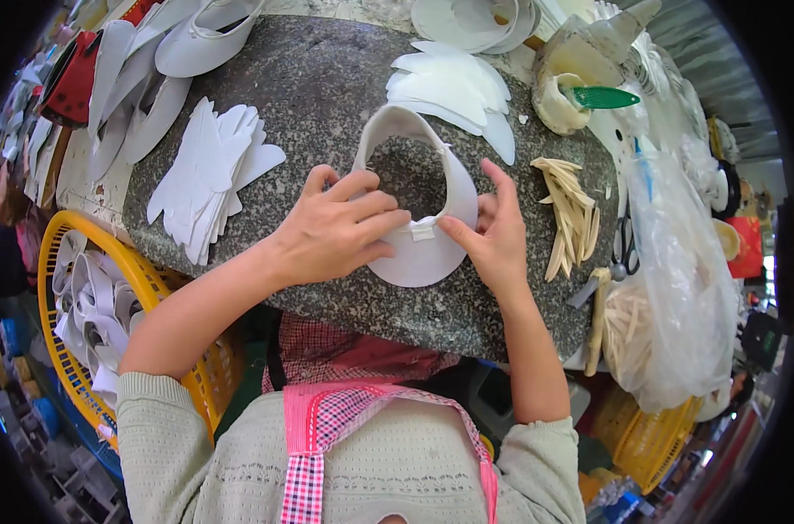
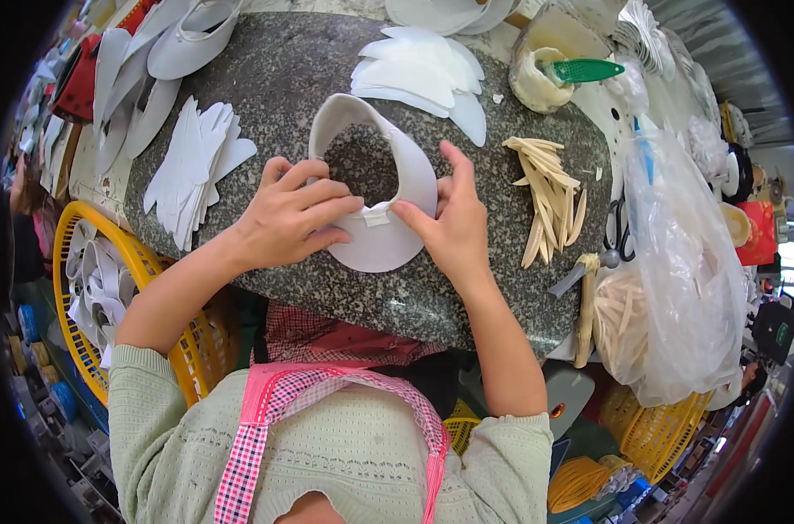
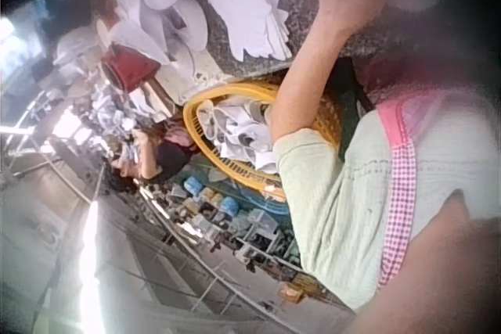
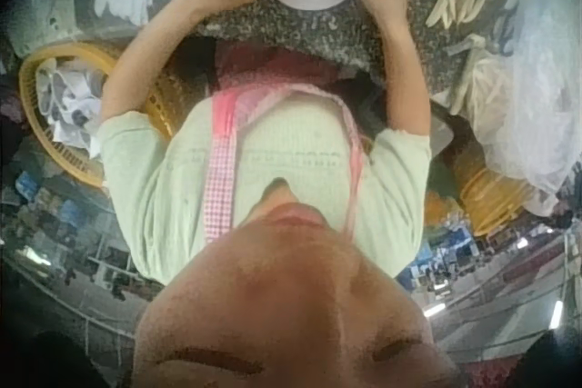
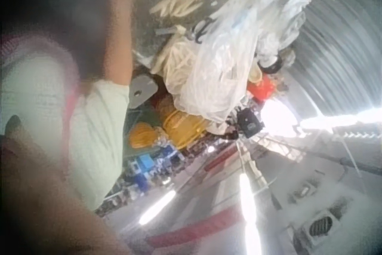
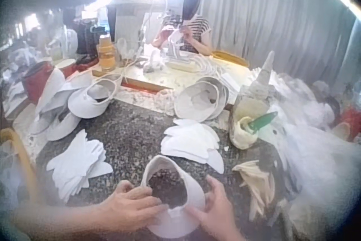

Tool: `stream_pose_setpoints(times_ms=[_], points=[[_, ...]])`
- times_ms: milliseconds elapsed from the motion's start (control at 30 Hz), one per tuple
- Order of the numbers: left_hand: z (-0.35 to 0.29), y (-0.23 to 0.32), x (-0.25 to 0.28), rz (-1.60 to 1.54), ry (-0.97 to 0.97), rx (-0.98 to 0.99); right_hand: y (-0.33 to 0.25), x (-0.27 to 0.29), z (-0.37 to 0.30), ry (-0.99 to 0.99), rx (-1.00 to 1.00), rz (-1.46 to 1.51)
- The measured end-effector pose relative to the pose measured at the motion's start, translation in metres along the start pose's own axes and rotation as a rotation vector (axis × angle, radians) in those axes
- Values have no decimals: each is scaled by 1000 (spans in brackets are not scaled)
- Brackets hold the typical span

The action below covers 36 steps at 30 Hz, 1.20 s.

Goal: The person assembles shoe uppers by fitting, gluing, and pressing fabric shoe lining pieces and decorative bows together by hand.

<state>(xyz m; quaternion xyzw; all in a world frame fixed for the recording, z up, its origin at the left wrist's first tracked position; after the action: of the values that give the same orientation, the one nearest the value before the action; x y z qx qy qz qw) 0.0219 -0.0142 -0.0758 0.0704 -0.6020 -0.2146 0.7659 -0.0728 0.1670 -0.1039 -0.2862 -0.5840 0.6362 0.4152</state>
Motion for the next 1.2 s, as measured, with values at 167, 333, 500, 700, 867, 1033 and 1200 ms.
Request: stream_pose_setpoints(times_ms=[167, 333, 500, 700, 867, 1033, 1200], points=[[4, 11, 11, 111, -94, -24, -18, 11, -3, -229, 46, -605], [48, 28, 52, -92, 75, -160, -27, 48, 56, -6, 232, -698], [158, -25, 1, -34, -80, 27, 7, 45, 116, 17, 440, -902], [199, -23, -47, 208, -212, -170, 13, 47, 131, 240, 313, -445], [204, -49, -32, -239, -156, 344, 40, 39, 132, 135, 261, -312], [141, -141, 84, -1033, 599, 601, 18, 19, 119, -33, 423, -789], [60, -23, 78, -1121, 275, 462, -11, 4, 86, -22, 159, 275]])
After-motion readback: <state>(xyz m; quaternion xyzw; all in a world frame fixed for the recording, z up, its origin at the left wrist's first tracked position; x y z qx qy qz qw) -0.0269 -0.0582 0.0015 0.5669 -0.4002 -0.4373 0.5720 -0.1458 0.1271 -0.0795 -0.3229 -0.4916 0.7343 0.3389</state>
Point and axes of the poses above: each hand's wrist, its own z-axis towards the middle knuckle, its own x-axis out of the back of the hand, y = z × x, the point moved 3 cm from there along z, towards the middle knuckle, and after that the axes turned 12 degrees about x, right-handed, at the moved point
